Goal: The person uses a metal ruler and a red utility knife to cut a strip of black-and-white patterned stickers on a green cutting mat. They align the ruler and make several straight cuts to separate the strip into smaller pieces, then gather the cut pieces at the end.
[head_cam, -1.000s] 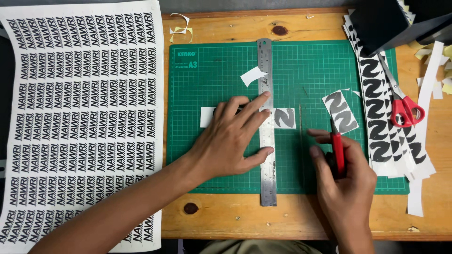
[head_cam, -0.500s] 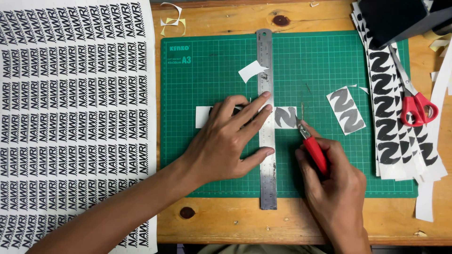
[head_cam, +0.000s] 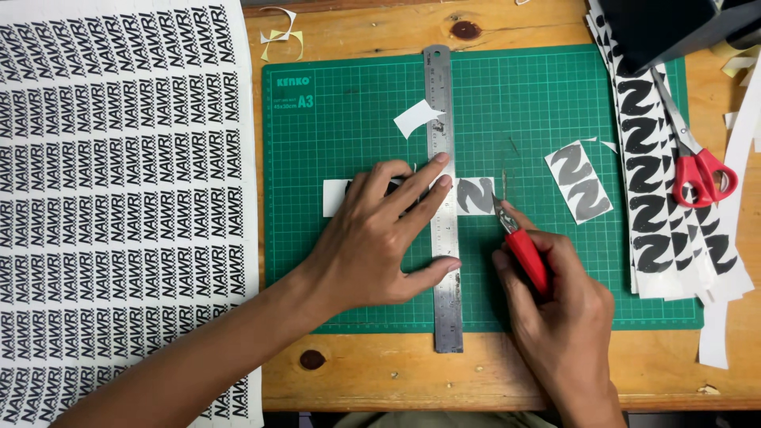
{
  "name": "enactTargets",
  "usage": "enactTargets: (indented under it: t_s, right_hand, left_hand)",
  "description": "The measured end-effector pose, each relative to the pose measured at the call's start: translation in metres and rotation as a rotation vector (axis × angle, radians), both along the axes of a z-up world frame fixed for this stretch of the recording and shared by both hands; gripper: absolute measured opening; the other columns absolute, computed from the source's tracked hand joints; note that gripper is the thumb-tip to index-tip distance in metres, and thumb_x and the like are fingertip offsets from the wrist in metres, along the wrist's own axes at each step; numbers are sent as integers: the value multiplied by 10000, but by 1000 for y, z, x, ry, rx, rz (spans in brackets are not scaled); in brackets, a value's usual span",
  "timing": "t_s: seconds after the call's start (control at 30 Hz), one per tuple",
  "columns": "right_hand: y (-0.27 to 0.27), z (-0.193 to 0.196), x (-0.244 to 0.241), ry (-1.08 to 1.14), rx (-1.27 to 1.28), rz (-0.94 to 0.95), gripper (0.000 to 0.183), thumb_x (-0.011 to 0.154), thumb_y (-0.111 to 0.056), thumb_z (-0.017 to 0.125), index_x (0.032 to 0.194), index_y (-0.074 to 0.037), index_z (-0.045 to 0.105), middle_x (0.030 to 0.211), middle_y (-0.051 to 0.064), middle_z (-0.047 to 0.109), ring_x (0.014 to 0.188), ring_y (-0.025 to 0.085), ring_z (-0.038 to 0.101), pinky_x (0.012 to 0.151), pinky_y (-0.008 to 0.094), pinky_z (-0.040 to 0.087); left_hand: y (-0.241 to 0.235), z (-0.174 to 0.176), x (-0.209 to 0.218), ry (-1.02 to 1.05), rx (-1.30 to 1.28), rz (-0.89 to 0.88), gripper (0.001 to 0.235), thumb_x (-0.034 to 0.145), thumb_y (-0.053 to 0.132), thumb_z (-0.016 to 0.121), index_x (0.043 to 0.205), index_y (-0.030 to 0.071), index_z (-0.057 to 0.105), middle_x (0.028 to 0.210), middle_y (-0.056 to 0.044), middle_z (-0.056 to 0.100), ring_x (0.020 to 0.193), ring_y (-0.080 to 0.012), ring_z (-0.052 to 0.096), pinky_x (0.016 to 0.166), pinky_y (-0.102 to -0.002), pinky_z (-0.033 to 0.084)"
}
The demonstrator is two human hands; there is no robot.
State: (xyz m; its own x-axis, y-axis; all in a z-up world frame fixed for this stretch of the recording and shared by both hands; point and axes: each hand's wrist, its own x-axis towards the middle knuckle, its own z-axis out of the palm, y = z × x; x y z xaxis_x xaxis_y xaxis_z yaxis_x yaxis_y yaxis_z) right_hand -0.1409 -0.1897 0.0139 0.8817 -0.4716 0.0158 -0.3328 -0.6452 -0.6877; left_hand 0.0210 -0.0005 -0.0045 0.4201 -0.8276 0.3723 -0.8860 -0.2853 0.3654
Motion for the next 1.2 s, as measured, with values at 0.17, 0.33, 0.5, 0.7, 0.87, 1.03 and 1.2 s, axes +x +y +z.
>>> enactTargets:
  t_s: [0.17, 0.33, 0.5, 0.7, 0.87, 1.03, 1.2]
  right_hand:
    - [-5, -4, -3, -79, 136, -24, 241, 1078, -136, 753, 1274, -55, 638, 1442, 80, 826, 926, 179, 607, 894, 324, 526]
    - [-6, 18, -1, -96, 267, -88, 439, 1106, -107, 725, 1533, -16, 676, 1106, 41, 716, 776, 106, 502, 768, 244, 460]
    - [-3, 26, 6, 174, 308, 38, 722, 1115, -288, 582, 1804, -134, 431, 863, 11, 781, 586, 158, 558, 607, 335, 515]
    - [10, 21, 18, 188, 65, 158, 696, 1102, -263, 612, 1763, -89, 477, 931, 140, 880, 811, 383, 829, 748, 434, 548]
    - [18, 29, 25, 217, 22, 185, 687, 1105, -238, 586, 1760, -63, 479, 825, 248, 780, 637, 505, 622, 644, 499, 470]
    - [21, 26, 29, 205, -21, 211, 673, 1104, -223, 570, 1742, -33, 474, 1018, 278, 830, 867, 569, 720, 670, 535, 481]
    - [23, 28, 33, 229, -121, 246, 671, 1102, -227, 552, 1732, -8, 472, 953, 301, 820, 837, 558, 733, 664, 580, 487]
  left_hand:
    - [0, 1, -3, -16, 47, 10, 772, 1040, 556, 844, 1501, -38, 671, 1690, -214, 592, 1274, -418, 617, 979, -563, 547]
    - [0, 0, -4, 6, 87, 31, 740, 1020, 598, 828, 1437, 5, 682, 1715, -163, 557, 1328, -394, 595, 992, -544, 534]
    - [0, -2, -4, -16, 80, 33, 733, 1015, 603, 825, 1417, 5, 692, 1700, -172, 572, 1330, -394, 593, 996, -540, 539]
    - [-1, -3, -4, -34, 45, 41, 620, 974, 561, 870, 1253, 44, 671, 1711, -150, 564, 1289, -396, 590, 952, -544, 518]
    - [0, -5, -4, -22, 20, 36, 616, 962, 526, 884, 1266, 39, 662, 1697, -170, 577, 1293, -412, 593, 979, -558, 519]
    - [0, -3, -4, -22, 7, 34, 625, 938, 505, 895, 1271, 32, 657, 1692, -184, 581, 1292, -414, 589, 990, -553, 516]
    - [-1, -5, -5, -23, 4, 32, 602, 940, 480, 880, 1278, 32, 664, 1694, -191, 576, 1289, -421, 578, 985, -566, 520]
